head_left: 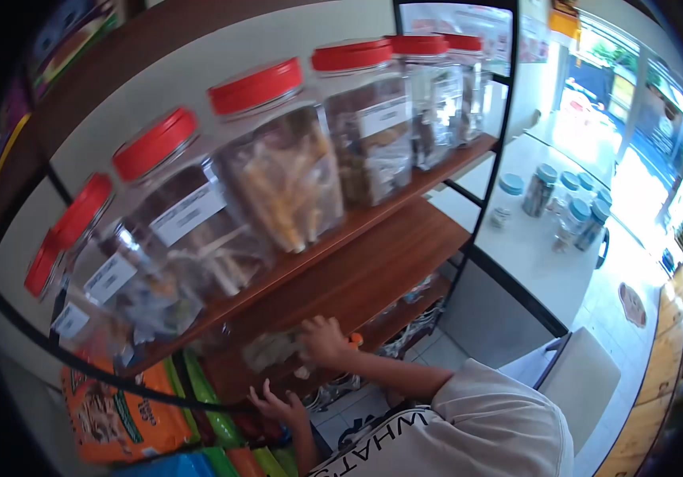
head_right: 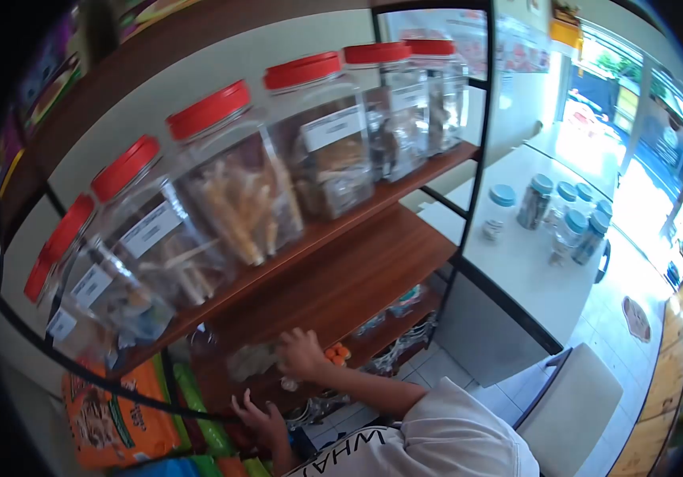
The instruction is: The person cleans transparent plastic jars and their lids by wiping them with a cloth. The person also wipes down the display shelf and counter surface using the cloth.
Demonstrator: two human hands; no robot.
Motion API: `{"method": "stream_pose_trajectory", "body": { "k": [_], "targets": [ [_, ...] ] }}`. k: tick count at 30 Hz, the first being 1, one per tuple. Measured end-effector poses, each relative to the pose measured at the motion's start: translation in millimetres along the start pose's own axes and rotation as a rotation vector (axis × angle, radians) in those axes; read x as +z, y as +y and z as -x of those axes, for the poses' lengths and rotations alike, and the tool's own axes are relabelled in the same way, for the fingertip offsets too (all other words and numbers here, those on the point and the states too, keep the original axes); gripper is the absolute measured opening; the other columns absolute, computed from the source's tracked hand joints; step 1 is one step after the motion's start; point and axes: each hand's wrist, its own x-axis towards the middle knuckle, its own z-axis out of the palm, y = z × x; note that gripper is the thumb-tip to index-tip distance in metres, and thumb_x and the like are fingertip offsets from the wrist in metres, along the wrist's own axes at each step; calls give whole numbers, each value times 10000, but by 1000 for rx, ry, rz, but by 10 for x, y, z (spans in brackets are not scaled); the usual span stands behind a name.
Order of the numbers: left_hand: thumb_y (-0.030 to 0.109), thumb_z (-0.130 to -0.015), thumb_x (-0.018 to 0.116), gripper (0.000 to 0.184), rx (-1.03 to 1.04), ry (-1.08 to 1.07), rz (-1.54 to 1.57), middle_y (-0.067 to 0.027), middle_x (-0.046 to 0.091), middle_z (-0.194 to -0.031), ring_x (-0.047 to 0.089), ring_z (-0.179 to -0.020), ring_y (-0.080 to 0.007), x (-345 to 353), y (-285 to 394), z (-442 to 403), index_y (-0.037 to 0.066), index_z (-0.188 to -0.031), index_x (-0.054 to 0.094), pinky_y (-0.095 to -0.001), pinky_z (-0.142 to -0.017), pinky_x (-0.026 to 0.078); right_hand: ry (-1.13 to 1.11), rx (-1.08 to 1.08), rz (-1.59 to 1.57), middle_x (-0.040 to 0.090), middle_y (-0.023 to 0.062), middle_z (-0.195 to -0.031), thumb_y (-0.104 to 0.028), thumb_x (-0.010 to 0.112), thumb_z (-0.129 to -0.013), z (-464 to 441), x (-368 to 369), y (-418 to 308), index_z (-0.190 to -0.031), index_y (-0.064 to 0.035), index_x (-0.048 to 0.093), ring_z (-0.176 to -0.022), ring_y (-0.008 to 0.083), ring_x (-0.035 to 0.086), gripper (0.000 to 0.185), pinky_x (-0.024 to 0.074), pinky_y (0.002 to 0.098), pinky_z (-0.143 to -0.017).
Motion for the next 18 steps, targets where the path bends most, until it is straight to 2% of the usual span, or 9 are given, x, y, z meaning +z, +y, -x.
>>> {"method": "stream_pose_trajectory", "body": {
  "k": [4, 5, 6, 8, 10, 11, 13, 15, 18],
  "targets": [
    [172, -730, 597, 552, 20, -78, -193, -217, 267, -1422, 202, -1336, -479, 157, 164, 47, 104, -1262, 465, -603, -1003, 235, 259, 393, 200, 527, 70, -1058, -378, 669, -675, 557, -448, 1520, -983, -125, 651, -988, 271, 487, 398, 409, 422, -797],
    [158, -720, 615, 563, -19, -100, -225, -217, 262, -1425, 182, -1345, -484, 141, 211, 54, 116, -1261, 464, -609, -1000, 231, 335, 451, 310, 540, 62, -1030, -334, 677, -680, 791, -658, 1851, -947, -135, 656, -917, 253, 517, 335, 438, 380, -710],
    [158, -720, 615, 563, -6, -114, -219, -217, 262, -1425, 182, -1345, -484, 149, 234, 50, 116, -1261, 464, -609, -1000, 231, 433, 538, 370, 563, 58, -985, -336, 685, -681, 1040, -715, 2304, -928, -117, 646, -885, 256, 544, 332, 455, 383, -704],
    [124, -706, 631, 579, -29, -124, -280, -225, 257, -1427, 170, -1350, -477, 185, 257, 15, 126, -1259, 460, -592, -1003, 241, 296, 821, 306, 599, 76, -978, -328, 665, -721, 1596, -1035, 2969, -897, -103, 638, -944, 270, 570, 287, 464, 410, -728],
    [104, -707, 627, 575, -59, -140, -227, -230, 253, -1427, 170, -1348, -477, 126, 330, -17, 122, -1257, 459, -587, -1013, 239, 497, 743, 34, 603, 104, -956, -306, 640, -740, 2243, -1246, 3436, -901, -70, 644, -890, 294, 578, 287, 464, 415, -749],
    [84, -708, 623, 572, -104, -157, -182, -235, 250, -1426, 169, -1347, -476, 138, 389, -10, 118, -1255, 458, -581, -1022, 237, 504, 736, 47, 603, 104, -956, -306, 640, -740, 2252, -1423, 3484, -901, -70, 644, -890, 294, 578, 287, 464, 415, -749],
    [65, -708, 618, 572, -63, -146, -155, -238, 251, -1422, 178, -1342, -475, 143, 428, 33, 111, -1255, 456, -575, -1037, 233, 744, 438, -64, 600, 128, -919, -266, 614, -764, 2448, -1833, 3298, -934, -22, 647, -840, 297, 583, 299, 462, 389, -779],
    [46, -707, 613, 573, -5, -140, -122, -242, 252, -1418, 188, -1337, -474, 151, 531, 33, 104, -1255, 454, -569, -1052, 228, 852, 406, -479, 599, 133, -927, -216, 594, -813, 2213, -2190, 3074, -978, 5, 647, -852, 270, 590, 281, 453, 348, -798],
    [26, -760, 609, 557, -17, -205, -250, -247, 222, -1427, 244, -1326, -426, 219, 747, -5, 88, -1281, 423, -492, -1073, 277, 1215, 434, -505, 606, 129, -970, -173, 574, -870, 1570, -2560, 2814, -1010, 33, 628, -905, 246, 593, 255, 444, 334, -824]
  ]
}}
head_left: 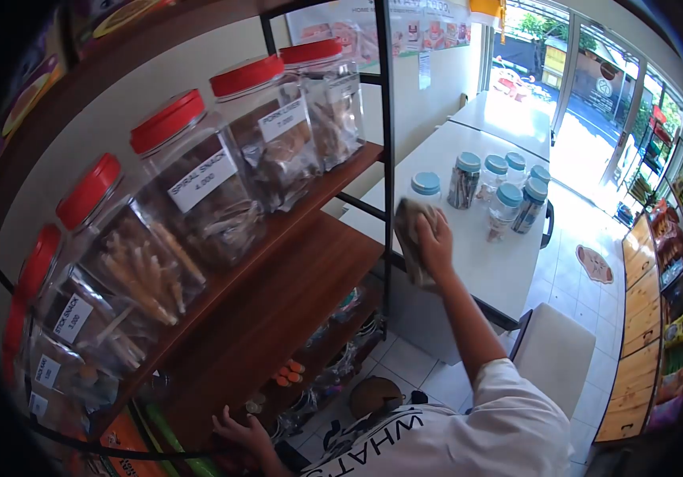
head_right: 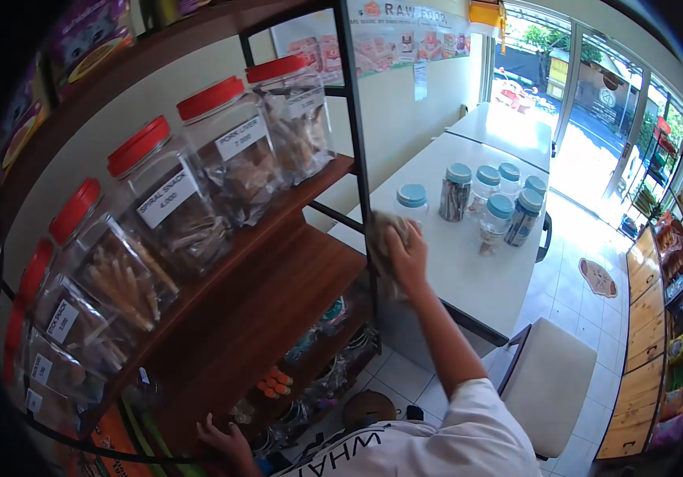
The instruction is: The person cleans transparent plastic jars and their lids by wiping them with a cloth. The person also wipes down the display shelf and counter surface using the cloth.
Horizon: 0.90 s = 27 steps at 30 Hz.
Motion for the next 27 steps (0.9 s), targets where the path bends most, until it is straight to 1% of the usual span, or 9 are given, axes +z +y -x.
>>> {"method": "stream_pose_trajectory", "body": {
  "k": [3, 9, 15, 18, 21, 23, 24, 26, 27],
  "targets": [
    [30, -759, 614, 552, -23, 48, 99, -247, 216, -1427, 254, -1323, -415, 44, 143, -23, 89, -1276, 432, -498, -1070, 280, 199, -188, -71, 484, 177, -1212, -215, 613, -859, -458, 567, -3, -1132, 51, 539, -1114, 313, 495, 389, 383, 348, -947],
    [26, -713, 616, 590, 34, 8, 236, -248, 198, -1432, 232, -1332, -421, 144, 341, 191, 89, -1269, 430, -521, -1078, 247, 297, -352, 151, 428, 259, -1245, -141, 653, -787, -568, 1127, 344, -1150, 22, 449, -1138, 426, 454, 447, 393, 453, -930],
    [30, -726, 622, 616, -15, -157, 270, -242, 130, -1455, 181, -1357, -416, 147, 515, 502, 105, -1292, 394, -513, -1079, 241, 61, -473, 357, 360, 285, -1321, -25, 649, -671, 66, 814, 1260, -1011, 18, 499, -1185, 467, 404, 374, 378, 492, -961],
    [46, -729, 630, 572, 17, -125, 299, -222, 255, -1408, 271, -1322, -383, 266, 532, 586, 81, -1264, 428, -471, -1075, 260, -126, -393, 357, 358, 296, -1324, -30, 634, -692, 464, 563, 1693, -983, 29, 502, -1188, 475, 408, 325, 387, 478, -971],
    [193, -711, 773, 726, 370, -88, 236, -139, 335, -1402, 297, -1290, -357, 379, 547, 582, 118, -1333, 406, -494, -1038, 303, -265, -313, 373, 424, 282, -1272, -97, 646, -730, 747, 262, 1798, -1035, -27, 535, -1135, 465, 466, 332, 426, 465, -931],
    [359, -808, 688, 706, 38, -603, 542, -92, 211, -1482, 182, -1361, -379, 439, 673, 593, 152, -1381, 332, -507, -1050, 285, -429, -30, 322, 469, 225, -1255, -102, 654, -712, 860, 5, 1599, -1083, -53, 531, -1083, 415, 529, 394, 473, 434, -872],
    [359, -808, 688, 706, 51, -605, 539, -92, 211, -1482, 182, -1361, -379, 449, 807, 574, 152, -1381, 332, -507, -1050, 285, -487, 13, 350, 491, 193, -1237, -97, 649, -700, 877, -178, 1472, -1097, -60, 526, -1047, 395, 552, 417, 485, 426, -846],
    [66, -731, 638, 528, 152, -786, 432, -179, 415, -1295, 397, -1242, -330, 496, 1094, 603, 56, -1231, 469, -414, -1054, 304, -517, 46, 407, 525, 150, -1202, -92, 640, -676, 882, -659, 1241, -1099, -69, 530, -994, 367, 580, 438, 497, 419, -817],
    [66, -731, 638, 528, 162, -791, 441, -179, 415, -1295, 397, -1242, -330, 592, 1204, 647, 56, -1231, 469, -414, -1054, 304, -489, 27, 435, 537, 138, -1185, -92, 637, -664, 840, -922, 1184, -1086, -70, 538, -978, 360, 586, 434, 498, 420, -812]
  ]
}}
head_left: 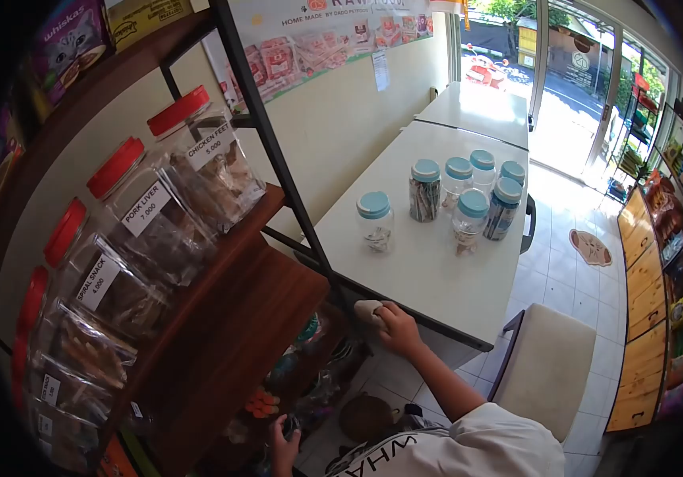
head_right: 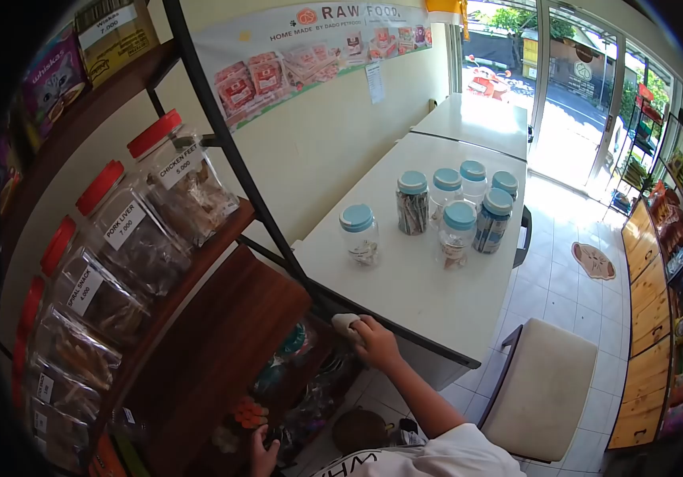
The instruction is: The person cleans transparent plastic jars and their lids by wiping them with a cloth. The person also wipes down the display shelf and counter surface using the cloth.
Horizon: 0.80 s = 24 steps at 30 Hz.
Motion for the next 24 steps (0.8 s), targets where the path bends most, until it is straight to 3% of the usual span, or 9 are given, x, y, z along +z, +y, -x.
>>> {"method": "stream_pose_trajectory", "body": {
  "k": [3, 5, 9, 11, 13, 15, 16, 20, 24],
  "targets": [
    [99, -738, 655, 503, 164, -112, 149, -142, 503, -1185, 480, -1152, -286, 457, 309, -324, 41, -1212, 496, -374, -1021, 347, 280, 99, 168, 545, 151, -1164, -112, 651, -636, 169, -674, 450, -1040, -74, 564, -956, 363, 588, 415, 500, 415, -796],
    [156, -770, 679, 596, 283, -394, 142, -171, 330, -1388, 381, -1269, -358, 762, 806, -573, 93, -1304, 420, -454, -1025, 341, 420, 256, 330, 536, 170, -1184, -146, 670, -636, 230, -1038, 894, -1046, -78, 571, -993, 377, 562, 427, 486, 432, -818],
    [216, -764, 706, 689, 463, -480, 227, -148, 371, -1339, 400, -1230, -299, 1631, 1820, -1201, 49, -1345, 375, -402, -1007, 357, 197, 756, 640, 501, 133, -1179, -190, 653, -669, 451, -1441, 1764, -1068, -92, 578, -1081, 337, 465, 418, 416, 485, -851],
    [276, -727, 753, 899, 511, -438, 231, -180, 257, -1408, 324, -1285, -321, 2099, 2207, -1728, 44, -1416, 224, -444, -1020, 339, 258, 655, 637, 505, 129, -1174, -208, 658, -665, 576, -1449, 1917, -1067, -95, 580, -1066, 335, 471, 424, 416, 483, -844],
    [353, -653, 814, 1122, 568, -132, 397, -229, 223, -1413, 298, -1300, -326, 2651, 2469, -2286, 40, -1443, 81, -474, -1023, 328, 324, 545, 637, 508, 125, -1169, -225, 662, -661, 598, -1447, 2043, -1065, -98, 581, -1052, 332, 476, 432, 415, 481, -837],
    [421, -520, 877, 1324, 628, 263, 231, -260, 220, -1408, 290, -1307, -356, 3013, 2650, -2845, 40, -1442, 6, -511, -1024, 321, 334, 567, 641, 512, 122, -1159, -247, 663, -658, 601, -1447, 2034, -1058, -104, 585, -1039, 330, 480, 432, 416, 484, -828],
    [421, -520, 877, 1324, 631, 267, 230, -260, 220, -1408, 290, -1307, -356, 3041, 2746, -2959, 40, -1442, 6, -511, -1024, 321, 337, 565, 638, 512, 122, -1159, -247, 663, -658, 597, -1447, 2029, -1058, -104, 585, -1039, 330, 480, 432, 416, 484, -828],
    [433, -383, 913, 1437, 52, 413, 110, -204, 256, -1439, 272, -1335, -358, 3145, 3289, -3325, 59, -1451, 28, -552, -1018, 316, 336, 590, 594, 526, 123, -1148, -253, 661, -656, 573, -1503, 2008, -1043, -100, 596, -1040, 325, 487, 421, 425, 478, -810],
    [362, -444, 898, 1320, 74, 431, 144, -118, 260, -1486, 245, -1370, -309, 3295, 3524, -3332, 147, -1464, 89, -634, -1062, 111, 327, 570, 610, 540, 115, -1104, -264, 649, -651, 542, -1534, 1984, -1028, -102, 609, -992, 319, 503, 413, 441, 467, -766]
  ]
}}
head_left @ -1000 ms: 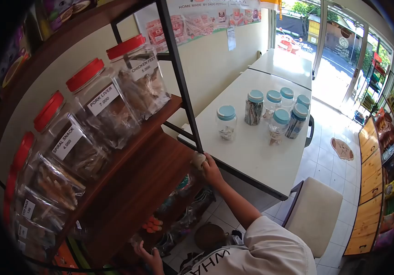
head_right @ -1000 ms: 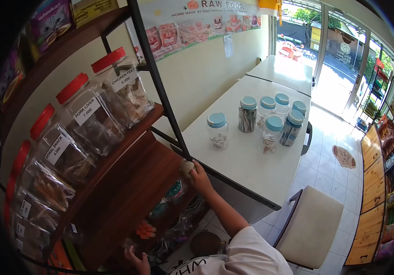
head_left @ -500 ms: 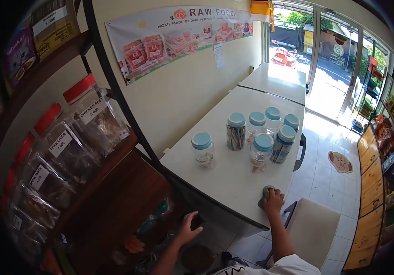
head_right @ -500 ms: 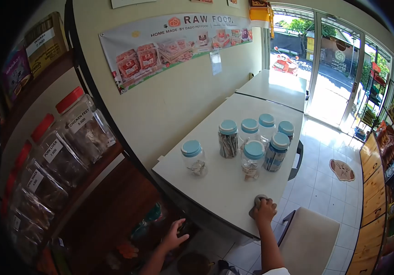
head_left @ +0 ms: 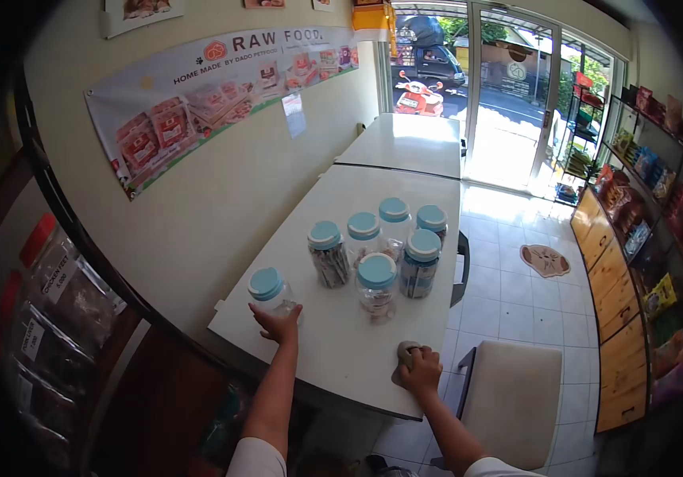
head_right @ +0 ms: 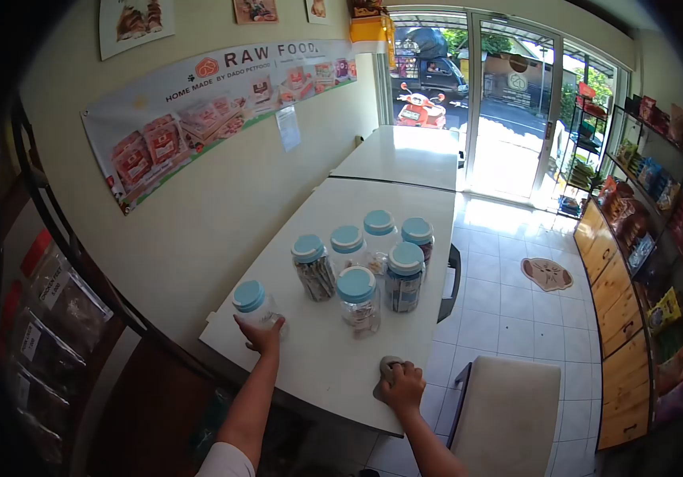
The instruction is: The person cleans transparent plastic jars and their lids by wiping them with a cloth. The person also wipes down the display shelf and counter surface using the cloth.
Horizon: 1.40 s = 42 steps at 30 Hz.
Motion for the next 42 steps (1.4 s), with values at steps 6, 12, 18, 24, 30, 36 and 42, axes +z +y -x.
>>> {"method": "stream_pose_trajectory", "body": {
  "k": [6, 12, 18, 24, 30, 36, 42],
  "targets": [
    [364, -459, 886, 1205, -5, 67, -3, -66, 365, -1407, 312, -1332, -303, 174, 125, -60, 137, -1425, 202, -655, -1058, 111, -22, -47, 35, 532, 104, -1041, -293, 657, -667, -118, 11, 13, -1009, -129, 610, -946, 306, 520, 382, 449, 452, -727],
    [328, -447, 879, 1064, 229, 44, -20, -144, 479, -1215, 451, -1182, -349, 122, 16, 537, 55, -1317, 333, -571, -1020, 287, -53, -24, -5, 542, 114, -1035, -287, 632, -672, -152, -23, 42, -1023, -112, 609, -942, 310, 518, 393, 447, 461, -733],
    [318, -412, 872, 1044, 429, -32, 102, -191, 514, -1162, 506, -1064, -383, -178, 30, 1650, 11, -1275, 372, -481, -882, 424, -37, -22, -8, 551, 108, -1026, -288, 636, -675, -188, 14, 23, -1019, -119, 611, -934, 308, 528, 384, 453, 461, -732],
    [375, -396, 853, 1084, 545, -183, 165, -190, 527, -1142, 510, -1043, -384, -420, -197, 2352, 17, -1296, 365, -493, -883, 403, -40, -29, 14, 552, 112, -1024, -293, 640, -680, -195, 11, 23, -1030, -118, 604, -936, 312, 535, 393, 460, 456, -740],
    [368, -393, 850, 1114, 532, -178, 127, -191, 502, -1167, 507, -1047, -381, -571, -352, 2527, 17, -1315, 332, -496, -913, 396, -31, -64, -26, 543, 124, -1002, -308, 623, -692, -188, 6, 73, -1028, -111, 596, -932, 316, 533, 390, 457, 461, -740],
    [330, -433, 836, 1076, 407, -269, 374, -172, 479, -1214, 505, -1115, -327, -529, -323, 2650, 11, -1320, 318, -439, -938, 427, -136, -207, -109, 527, 111, -1032, -312, 630, -685, -283, -29, 244, -1033, -120, 593, -952, 313, 522, 398, 447, 458, -745],
    [344, -453, 835, 1092, 325, -199, 348, -164, 459, -1248, 484, -1157, -306, -269, -166, 2882, 10, -1337, 288, -423, -955, 422, -534, -785, -323, 543, 55, -1005, -301, 669, -693, -963, -93, 858, -1035, -201, 592, -908, 255, 565, 365, 509, 389, -697]
  ]
}}
